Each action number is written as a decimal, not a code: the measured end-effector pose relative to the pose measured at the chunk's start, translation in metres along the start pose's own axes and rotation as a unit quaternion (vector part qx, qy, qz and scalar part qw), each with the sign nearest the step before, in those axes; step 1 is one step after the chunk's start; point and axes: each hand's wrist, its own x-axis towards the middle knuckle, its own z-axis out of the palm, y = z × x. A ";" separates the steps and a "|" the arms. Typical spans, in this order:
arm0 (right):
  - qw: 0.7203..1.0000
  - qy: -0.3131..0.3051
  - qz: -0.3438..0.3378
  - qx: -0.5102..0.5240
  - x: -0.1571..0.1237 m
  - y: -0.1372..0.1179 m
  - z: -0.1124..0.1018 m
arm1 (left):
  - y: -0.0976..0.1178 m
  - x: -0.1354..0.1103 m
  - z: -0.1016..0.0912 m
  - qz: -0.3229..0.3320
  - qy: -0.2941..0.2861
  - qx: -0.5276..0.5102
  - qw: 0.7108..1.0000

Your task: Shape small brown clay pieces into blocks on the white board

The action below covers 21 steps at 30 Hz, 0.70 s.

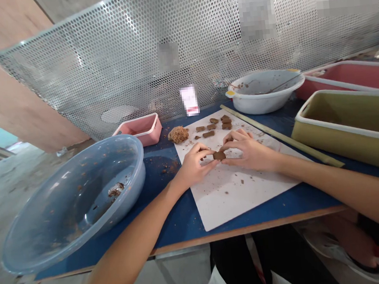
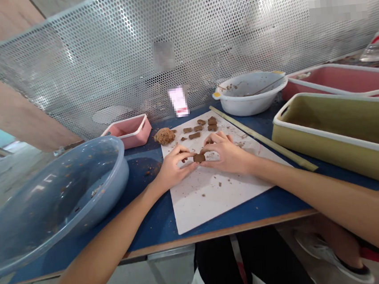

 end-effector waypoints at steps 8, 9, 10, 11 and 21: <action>0.999 -0.013 0.025 -0.027 0.001 -0.007 0.002 | -0.005 0.000 -0.002 -0.018 -0.036 0.012 0.999; 0.999 -0.015 0.026 -0.028 0.001 -0.007 0.002 | -0.005 0.000 -0.002 -0.022 -0.042 0.017 0.999; 0.999 -0.018 0.026 -0.029 0.001 -0.007 0.002 | -0.004 0.000 -0.002 -0.025 -0.049 0.024 0.998; 0.999 -0.020 0.026 -0.029 0.000 -0.007 0.003 | -0.004 0.000 -0.002 -0.027 -0.055 0.029 0.998; 0.999 -0.020 0.016 -0.042 -0.001 -0.004 0.005 | -0.005 -0.001 -0.003 -0.028 -0.062 0.035 0.997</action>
